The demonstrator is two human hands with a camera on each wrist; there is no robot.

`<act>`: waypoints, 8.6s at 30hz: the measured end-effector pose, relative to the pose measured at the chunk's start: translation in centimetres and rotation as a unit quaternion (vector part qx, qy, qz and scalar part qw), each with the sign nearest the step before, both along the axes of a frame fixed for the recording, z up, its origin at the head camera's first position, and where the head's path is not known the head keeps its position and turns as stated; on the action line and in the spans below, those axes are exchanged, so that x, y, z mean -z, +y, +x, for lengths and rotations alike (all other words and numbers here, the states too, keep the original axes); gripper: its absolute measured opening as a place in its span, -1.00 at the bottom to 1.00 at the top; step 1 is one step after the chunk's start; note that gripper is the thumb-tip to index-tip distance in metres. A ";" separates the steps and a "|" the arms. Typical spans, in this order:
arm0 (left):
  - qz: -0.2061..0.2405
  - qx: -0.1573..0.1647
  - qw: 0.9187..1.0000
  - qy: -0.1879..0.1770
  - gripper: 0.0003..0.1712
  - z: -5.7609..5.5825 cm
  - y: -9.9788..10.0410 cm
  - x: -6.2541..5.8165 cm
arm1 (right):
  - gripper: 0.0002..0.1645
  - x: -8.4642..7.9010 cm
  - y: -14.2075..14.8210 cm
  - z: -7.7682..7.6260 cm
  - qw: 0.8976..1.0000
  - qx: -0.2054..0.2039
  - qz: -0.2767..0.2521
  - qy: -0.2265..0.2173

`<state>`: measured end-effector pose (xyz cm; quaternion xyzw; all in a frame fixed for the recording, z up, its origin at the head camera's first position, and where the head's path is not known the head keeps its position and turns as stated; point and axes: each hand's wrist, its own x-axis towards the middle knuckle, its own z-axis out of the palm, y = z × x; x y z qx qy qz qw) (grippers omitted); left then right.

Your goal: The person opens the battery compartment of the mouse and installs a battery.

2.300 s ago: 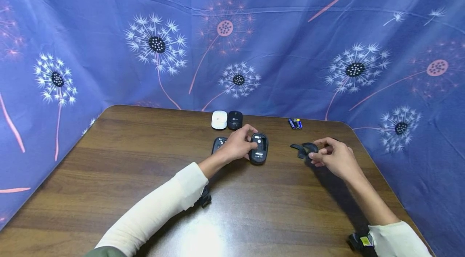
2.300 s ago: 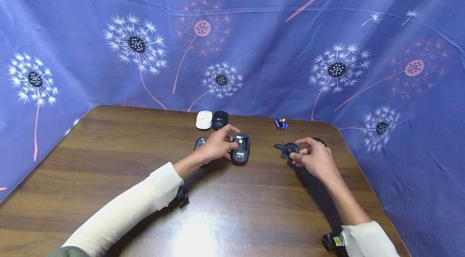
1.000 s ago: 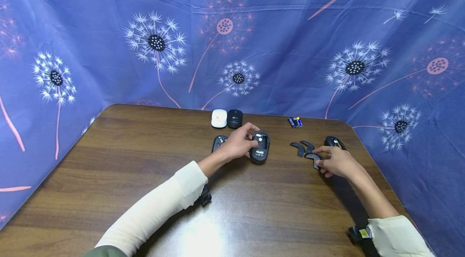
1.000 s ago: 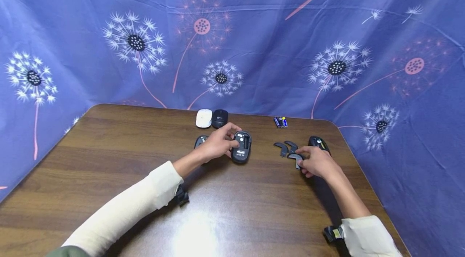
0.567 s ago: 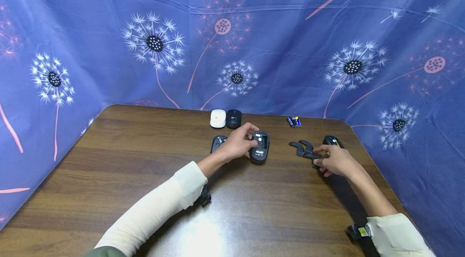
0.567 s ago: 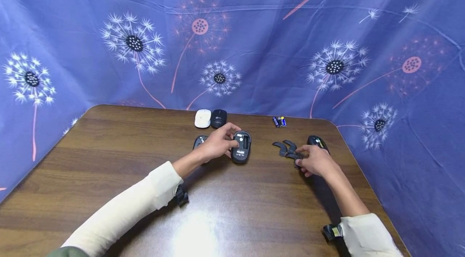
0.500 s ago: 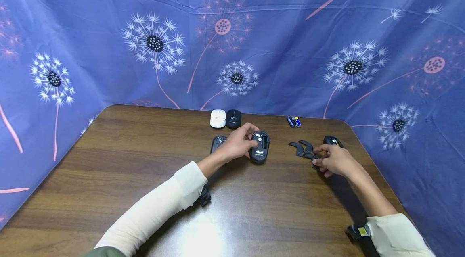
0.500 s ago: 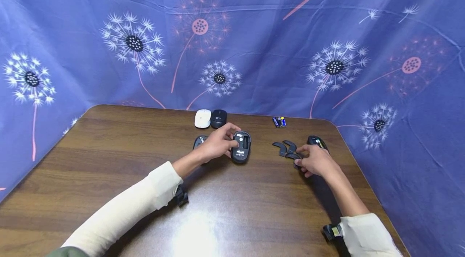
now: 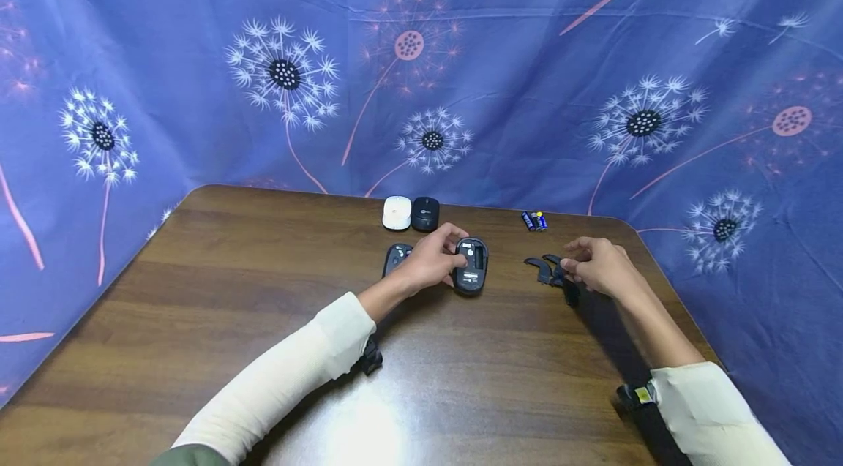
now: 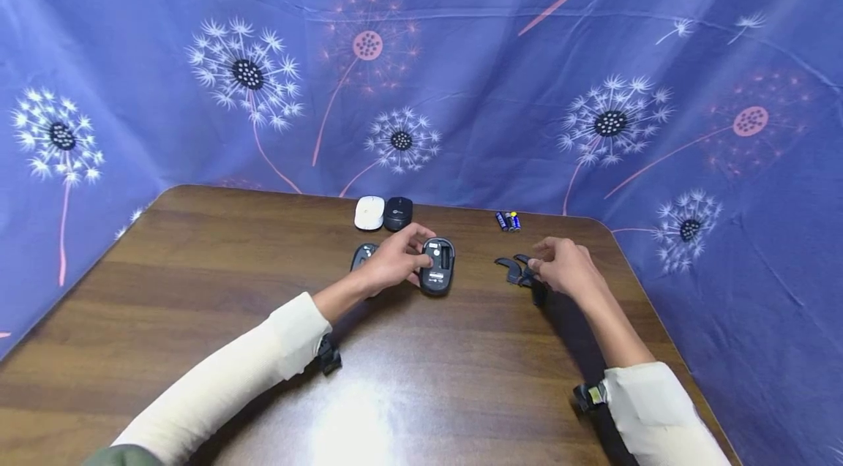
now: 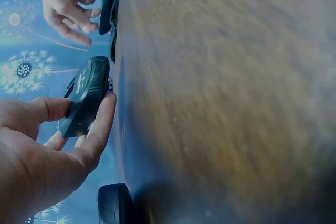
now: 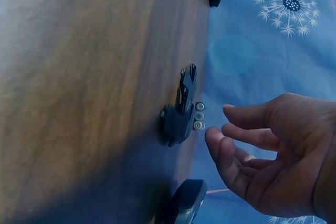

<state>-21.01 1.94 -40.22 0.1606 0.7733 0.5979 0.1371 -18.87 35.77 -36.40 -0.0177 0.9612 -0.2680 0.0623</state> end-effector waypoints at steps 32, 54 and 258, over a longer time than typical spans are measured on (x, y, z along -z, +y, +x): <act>0.009 -0.005 1.000 -0.011 -0.46 0.0 0.6 -0.2 | -0.38 0.6 -0.4 -6.5 0.998 -0.012 0.048 0.030; -0.012 -0.001 1.000 0.005 -0.48 -0.5 0.4 -0.9 | -0.35 4.1 -0.1 -11.4 0.999 -0.001 0.040 -0.001; 0.050 0.051 0.991 -0.114 -0.59 4.5 8.0 0.1 | -0.36 2.0 -3.9 5.0 0.974 -0.066 -0.197 -0.093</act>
